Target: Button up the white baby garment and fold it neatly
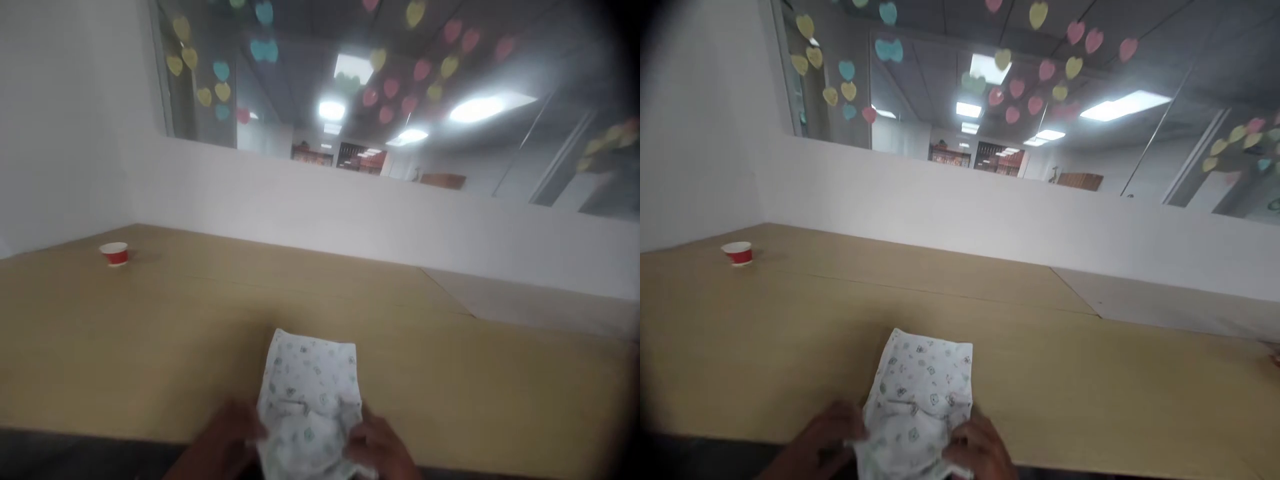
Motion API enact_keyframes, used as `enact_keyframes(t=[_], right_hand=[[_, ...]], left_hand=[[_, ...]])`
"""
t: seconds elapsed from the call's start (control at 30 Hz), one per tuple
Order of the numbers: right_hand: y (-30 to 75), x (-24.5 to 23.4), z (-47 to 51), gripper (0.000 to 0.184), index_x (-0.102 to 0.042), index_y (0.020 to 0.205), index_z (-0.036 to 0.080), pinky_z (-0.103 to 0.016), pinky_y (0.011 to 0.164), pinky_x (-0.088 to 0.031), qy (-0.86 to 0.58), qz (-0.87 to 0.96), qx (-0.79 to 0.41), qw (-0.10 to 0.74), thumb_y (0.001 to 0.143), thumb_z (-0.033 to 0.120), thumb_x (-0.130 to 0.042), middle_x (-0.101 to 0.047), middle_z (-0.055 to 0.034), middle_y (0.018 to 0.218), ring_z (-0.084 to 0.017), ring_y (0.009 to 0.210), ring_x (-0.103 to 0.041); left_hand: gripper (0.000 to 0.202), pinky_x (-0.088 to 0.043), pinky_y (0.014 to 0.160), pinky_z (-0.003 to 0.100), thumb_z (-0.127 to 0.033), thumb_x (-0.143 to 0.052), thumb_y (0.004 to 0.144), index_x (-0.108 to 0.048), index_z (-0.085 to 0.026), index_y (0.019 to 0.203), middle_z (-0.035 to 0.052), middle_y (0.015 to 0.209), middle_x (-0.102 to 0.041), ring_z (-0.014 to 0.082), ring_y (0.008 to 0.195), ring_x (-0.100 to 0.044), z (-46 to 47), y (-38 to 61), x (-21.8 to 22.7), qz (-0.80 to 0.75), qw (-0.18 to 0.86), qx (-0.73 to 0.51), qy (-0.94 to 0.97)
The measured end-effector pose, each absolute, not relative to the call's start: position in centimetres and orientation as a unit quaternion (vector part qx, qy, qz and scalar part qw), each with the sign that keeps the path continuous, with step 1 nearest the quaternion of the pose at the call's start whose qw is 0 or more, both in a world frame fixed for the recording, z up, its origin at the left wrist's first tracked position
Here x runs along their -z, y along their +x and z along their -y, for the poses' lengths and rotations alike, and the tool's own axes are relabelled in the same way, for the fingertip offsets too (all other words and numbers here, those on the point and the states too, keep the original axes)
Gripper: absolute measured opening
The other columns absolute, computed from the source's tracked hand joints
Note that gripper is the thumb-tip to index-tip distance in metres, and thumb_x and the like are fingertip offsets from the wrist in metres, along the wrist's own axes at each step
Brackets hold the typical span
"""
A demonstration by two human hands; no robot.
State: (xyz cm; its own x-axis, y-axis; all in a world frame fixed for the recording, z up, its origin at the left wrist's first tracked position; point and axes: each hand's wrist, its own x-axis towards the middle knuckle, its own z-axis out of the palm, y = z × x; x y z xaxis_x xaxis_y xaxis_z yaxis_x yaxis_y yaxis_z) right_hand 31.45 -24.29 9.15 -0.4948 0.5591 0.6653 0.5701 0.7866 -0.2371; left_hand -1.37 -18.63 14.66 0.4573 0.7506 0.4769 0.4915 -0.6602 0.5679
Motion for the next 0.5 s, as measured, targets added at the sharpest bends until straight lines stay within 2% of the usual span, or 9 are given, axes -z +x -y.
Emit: enact_keyframes(t=[0.03,0.07,0.1,0.17,0.2,0.27,0.37,0.43,0.5], right_hand=[[31.6,-11.0,23.7,0.024,-0.059,0.120,0.024,-0.040,0.088,-0.051,-0.360,0.847,-0.027,0.390,0.099,0.026,-0.048,-0.058,-0.0086,0.115,-0.026,0.108,-0.057],[31.9,-12.8,22.7,0.024,-0.057,0.121,0.025,-0.034,0.090,-0.050,-0.374,0.825,-0.062,0.420,0.099,0.022,-0.051,-0.059,-0.0051,0.114,-0.022,0.107,-0.057],[32.3,-14.4,21.2,0.019,-0.059,0.118,0.024,-0.030,0.087,-0.051,-0.394,0.801,-0.078,0.444,0.100,0.028,-0.056,-0.061,-0.0036,0.110,-0.020,0.100,-0.060],[33.2,-15.9,17.5,0.018,-0.066,0.097,0.022,-0.025,0.076,-0.051,-0.448,0.787,-0.174,0.388,0.103,0.032,-0.052,-0.064,0.0010,0.096,-0.017,0.083,-0.063],[33.6,-15.8,15.5,0.019,-0.067,0.099,0.021,-0.026,0.076,-0.050,-0.463,0.782,-0.189,0.372,0.102,0.034,-0.054,-0.064,0.0003,0.099,-0.017,0.085,-0.062],[34.4,-14.1,12.3,0.032,-0.062,0.119,0.020,-0.032,0.090,-0.046,-0.514,0.751,-0.171,0.379,0.095,0.042,-0.063,-0.059,-0.0031,0.116,-0.022,0.103,-0.057],[34.7,-10.8,10.7,0.037,-0.057,0.126,0.019,-0.037,0.089,-0.045,-0.569,0.712,-0.125,0.392,0.097,0.042,-0.058,-0.056,-0.0050,0.118,-0.023,0.102,-0.055],[34.2,-9.2,11.4,0.035,-0.058,0.125,0.017,-0.040,0.100,-0.040,-0.575,0.716,-0.107,0.383,0.097,0.040,-0.057,-0.053,-0.0064,0.123,-0.025,0.115,-0.049],[33.1,-8.4,12.7,0.036,-0.060,0.122,0.012,-0.042,0.109,-0.034,-0.572,0.724,-0.077,0.378,0.097,0.038,-0.058,-0.046,-0.0106,0.133,-0.027,0.126,-0.039]], left_hand=[[0.030,-0.051,0.074,0.027,-0.051,-0.058,0.093,-0.071,-0.026,0.100,0.0017,0.096,-0.066,0.0240,0.087,-0.062,18.0,-1.6,-14.7,-0.364,0.191,-0.367,0.835],[0.028,-0.050,0.073,0.026,-0.047,-0.055,0.096,-0.071,-0.025,0.101,0.0004,0.098,-0.066,0.0221,0.086,-0.063,17.1,-1.7,-14.9,-0.358,0.203,-0.367,0.834],[0.029,-0.049,0.074,0.026,-0.046,-0.054,0.098,-0.071,-0.022,0.101,0.0013,0.098,-0.065,0.0219,0.087,-0.062,15.7,-1.5,-15.2,-0.388,0.211,-0.379,0.813],[0.036,-0.047,0.068,0.027,-0.050,-0.054,0.097,-0.069,-0.017,0.102,0.0023,0.092,-0.064,0.0201,0.078,-0.061,11.9,-0.7,-15.5,-0.420,0.247,-0.364,0.794],[0.039,-0.047,0.068,0.027,-0.051,-0.053,0.096,-0.068,-0.016,0.106,0.0027,0.095,-0.064,0.0200,0.080,-0.060,9.8,-0.1,-15.3,-0.422,0.261,-0.352,0.793],[0.042,-0.048,0.067,0.026,-0.052,-0.061,0.089,-0.065,-0.019,0.115,0.0008,0.100,-0.063,0.0188,0.081,-0.060,6.3,1.0,-14.4,-0.417,0.298,-0.298,0.805],[0.044,-0.045,0.089,0.033,-0.044,-0.059,0.091,-0.058,-0.016,0.124,0.0048,0.120,-0.056,0.0223,0.105,-0.055,4.4,2.2,-13.0,-0.442,0.261,-0.288,0.809],[0.041,-0.031,0.106,0.039,-0.040,-0.054,0.094,-0.056,-0.014,0.125,0.0074,0.127,-0.050,0.0247,0.120,-0.044,5.2,2.9,-12.6,-0.434,0.202,-0.298,0.826],[0.037,-0.021,0.114,0.041,-0.037,-0.048,0.099,-0.054,-0.015,0.128,0.0070,0.135,-0.043,0.0245,0.130,-0.032,6.7,3.7,-12.3,-0.399,0.167,-0.277,0.858]])
